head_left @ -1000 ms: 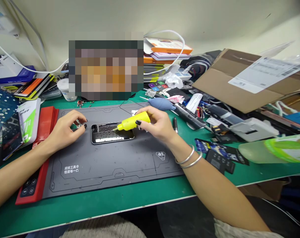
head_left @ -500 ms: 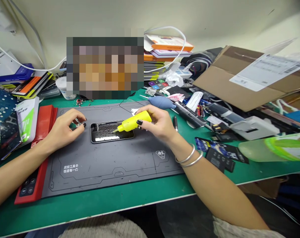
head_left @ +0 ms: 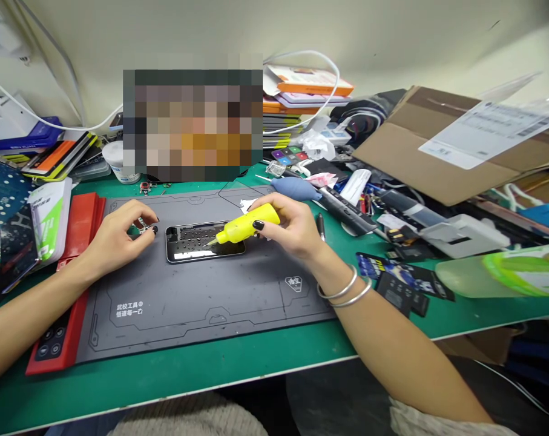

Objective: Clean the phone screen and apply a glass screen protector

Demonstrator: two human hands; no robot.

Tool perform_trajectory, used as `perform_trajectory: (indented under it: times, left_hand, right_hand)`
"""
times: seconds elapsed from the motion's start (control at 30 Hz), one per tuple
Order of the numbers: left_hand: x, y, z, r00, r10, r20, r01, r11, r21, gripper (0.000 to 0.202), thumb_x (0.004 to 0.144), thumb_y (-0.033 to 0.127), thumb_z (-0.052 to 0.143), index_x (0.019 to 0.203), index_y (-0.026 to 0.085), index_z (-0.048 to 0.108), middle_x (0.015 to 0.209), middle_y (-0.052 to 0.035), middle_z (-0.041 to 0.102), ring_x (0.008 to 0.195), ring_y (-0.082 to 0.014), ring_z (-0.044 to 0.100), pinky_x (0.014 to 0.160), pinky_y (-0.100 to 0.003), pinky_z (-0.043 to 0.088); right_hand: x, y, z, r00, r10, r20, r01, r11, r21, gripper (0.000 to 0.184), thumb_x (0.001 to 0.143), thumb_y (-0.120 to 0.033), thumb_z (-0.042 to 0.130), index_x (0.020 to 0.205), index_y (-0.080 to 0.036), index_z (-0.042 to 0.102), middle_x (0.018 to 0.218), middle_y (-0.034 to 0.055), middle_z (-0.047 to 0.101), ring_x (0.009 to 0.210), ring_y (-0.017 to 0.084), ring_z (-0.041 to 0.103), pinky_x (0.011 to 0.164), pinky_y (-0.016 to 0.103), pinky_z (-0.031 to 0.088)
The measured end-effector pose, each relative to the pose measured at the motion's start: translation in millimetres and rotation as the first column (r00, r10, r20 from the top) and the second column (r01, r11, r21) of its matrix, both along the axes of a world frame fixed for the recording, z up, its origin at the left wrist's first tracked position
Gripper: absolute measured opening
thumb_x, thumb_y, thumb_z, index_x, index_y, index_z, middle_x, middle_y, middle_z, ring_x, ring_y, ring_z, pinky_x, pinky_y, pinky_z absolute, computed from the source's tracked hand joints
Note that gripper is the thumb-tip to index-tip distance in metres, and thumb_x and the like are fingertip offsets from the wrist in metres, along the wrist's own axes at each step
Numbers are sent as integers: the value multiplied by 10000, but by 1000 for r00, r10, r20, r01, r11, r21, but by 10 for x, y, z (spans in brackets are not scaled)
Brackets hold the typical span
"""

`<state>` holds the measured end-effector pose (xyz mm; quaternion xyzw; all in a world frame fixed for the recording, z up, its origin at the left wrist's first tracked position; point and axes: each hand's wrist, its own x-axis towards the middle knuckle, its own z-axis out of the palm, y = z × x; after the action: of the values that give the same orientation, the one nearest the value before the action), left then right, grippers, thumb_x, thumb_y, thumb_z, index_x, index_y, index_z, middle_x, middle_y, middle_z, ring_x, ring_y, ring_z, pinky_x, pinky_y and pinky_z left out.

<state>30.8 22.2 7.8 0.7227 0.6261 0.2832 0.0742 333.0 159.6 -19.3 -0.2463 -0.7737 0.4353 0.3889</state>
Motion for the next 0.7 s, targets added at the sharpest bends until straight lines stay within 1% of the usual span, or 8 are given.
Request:
perform_trajectory:
  times: [0.1, 0.23, 0.33, 0.5, 0.6, 0.7]
  left_hand:
    - [7, -1, 9, 1000, 11, 5, -11, 1000, -8, 129, 842, 277, 513, 890, 209, 611, 926, -42, 669, 817, -182, 625, 767, -319, 542]
    - [0, -4, 5, 1000, 6, 1, -6, 1000, -5, 123, 843, 266, 514, 894, 206, 610, 929, -40, 670, 813, -176, 622, 761, -311, 538]
    - [-9, -4, -9, 1000, -9, -9, 9, 1000, 12, 117, 848, 247, 513, 902, 202, 607, 931, -35, 666, 813, -170, 620, 756, -308, 532]
    - [-14, -6, -15, 1000, -13, -14, 13, 1000, 24, 111, 848, 234, 515, 898, 201, 608, 922, -28, 663, 804, -168, 617, 746, -306, 528]
    - [-15, -6, -15, 1000, -12, -9, 12, 1000, 22, 114, 847, 232, 516, 900, 201, 612, 931, -31, 665, 813, -169, 619, 755, -308, 525]
    - [-14, -4, -19, 1000, -10, -1, 10, 1000, 17, 116, 845, 237, 522, 902, 199, 616, 932, -32, 665, 809, -170, 618, 751, -308, 525]
  right_hand:
    - [5, 8, -8, 1000, 14, -18, -14, 1000, -6, 274, 756, -434, 740, 880, -214, 633, 806, 16, 636, 632, 149, 579, 574, 287, 487]
    - [-5, 8, -12, 998, 53, 19, -53, 999, 3, 320, 761, -480, 738, 891, -209, 631, 838, 27, 659, 636, 146, 578, 574, 284, 492]
    - [-6, 6, -7, 998, 58, 31, -59, 998, 11, 317, 755, -468, 742, 894, -204, 635, 838, 28, 664, 636, 143, 578, 574, 278, 493]
    - [24, 36, -7, 1000, -4, -18, 4, 1000, -4, 308, 761, -466, 736, 891, -204, 637, 825, 32, 655, 679, 165, 605, 579, 288, 503]
    - [37, 55, -7, 999, -34, 13, 34, 999, -5, 287, 750, -444, 738, 875, -207, 638, 802, 27, 650, 675, 168, 597, 565, 288, 488]
    - [37, 54, 0, 999, -36, 31, 36, 999, 2, 282, 742, -439, 738, 872, -209, 640, 786, 22, 644, 671, 167, 589, 559, 284, 474]
